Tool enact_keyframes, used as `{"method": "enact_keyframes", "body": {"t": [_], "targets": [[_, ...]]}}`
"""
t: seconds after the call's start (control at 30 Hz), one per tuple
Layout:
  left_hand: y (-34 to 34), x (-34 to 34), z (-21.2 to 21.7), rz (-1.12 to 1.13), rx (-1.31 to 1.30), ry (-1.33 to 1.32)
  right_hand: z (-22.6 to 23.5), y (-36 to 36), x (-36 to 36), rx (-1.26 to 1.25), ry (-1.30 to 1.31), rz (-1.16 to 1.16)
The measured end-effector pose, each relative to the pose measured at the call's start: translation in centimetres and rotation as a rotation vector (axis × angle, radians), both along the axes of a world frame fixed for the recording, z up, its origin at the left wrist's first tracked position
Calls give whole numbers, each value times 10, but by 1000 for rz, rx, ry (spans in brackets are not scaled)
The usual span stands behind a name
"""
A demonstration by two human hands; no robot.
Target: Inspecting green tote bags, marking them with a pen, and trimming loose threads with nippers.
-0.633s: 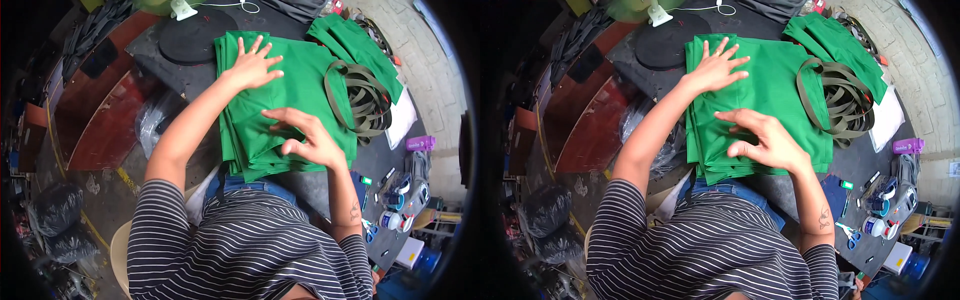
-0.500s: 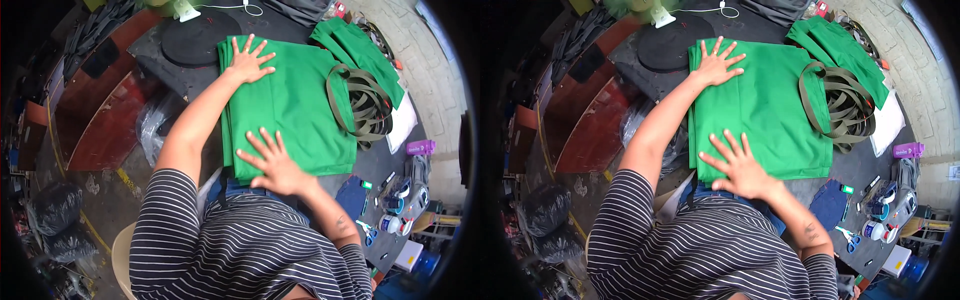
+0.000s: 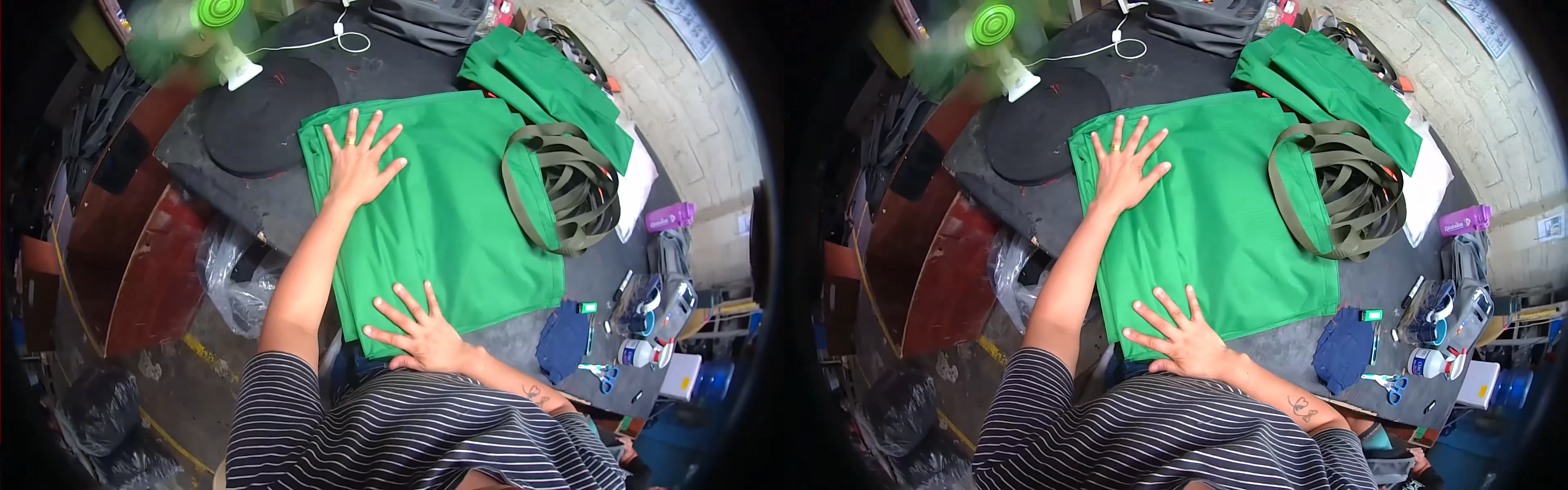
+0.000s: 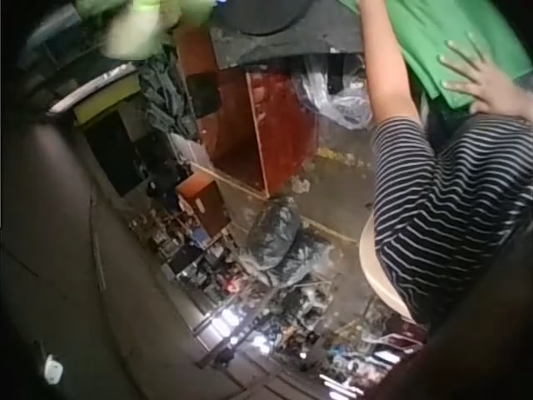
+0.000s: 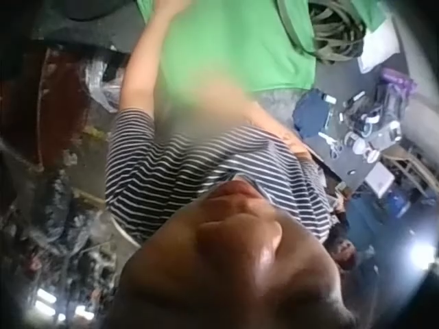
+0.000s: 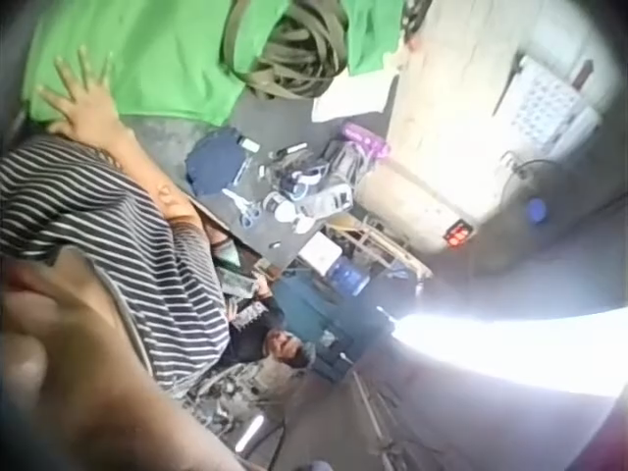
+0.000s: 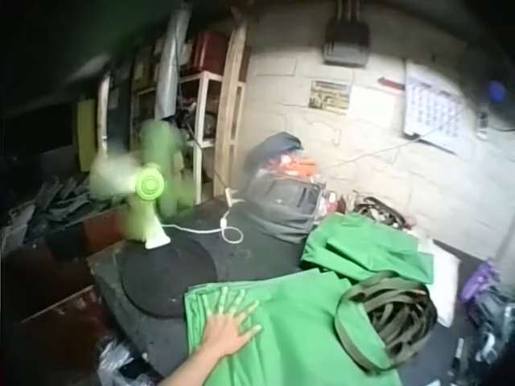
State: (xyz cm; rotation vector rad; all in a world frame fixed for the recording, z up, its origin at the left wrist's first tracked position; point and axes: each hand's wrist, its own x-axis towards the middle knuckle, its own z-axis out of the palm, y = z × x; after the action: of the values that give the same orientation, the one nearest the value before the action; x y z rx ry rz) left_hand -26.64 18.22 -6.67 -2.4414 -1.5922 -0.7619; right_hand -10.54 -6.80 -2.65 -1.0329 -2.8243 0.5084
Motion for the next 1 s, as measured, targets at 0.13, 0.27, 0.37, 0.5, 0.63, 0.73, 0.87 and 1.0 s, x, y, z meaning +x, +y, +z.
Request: {"method": "enact_keyframes", "body": {"t": [0.13,0.27,0.37,0.5,0.63,0.73,0.87,1.0], "targets": [[-1,-5,2,-19,15,-19,2,-1,-2,-25,-25,5],[-16,-32,31,-153,-73,-665,14,1,-1,-94,15,23],[-84,-45,61,34,66,-1036,56,16,6,-308,28,23],[-172,-54,49,190,-196,-934,95,62,-3,-149,313,-198],[-208,-25,67,84,-165,-434,108,145,-30,43,519,-199],[-210,-7,73,-82,-212,-313,97,204,-62,109,574,-214],[-211,9,34,-100,-336,-200,45,249,-95,418,114,-83],[-216,2,26,-143,-367,-249,-13,259,-107,499,-237,-111]]}}
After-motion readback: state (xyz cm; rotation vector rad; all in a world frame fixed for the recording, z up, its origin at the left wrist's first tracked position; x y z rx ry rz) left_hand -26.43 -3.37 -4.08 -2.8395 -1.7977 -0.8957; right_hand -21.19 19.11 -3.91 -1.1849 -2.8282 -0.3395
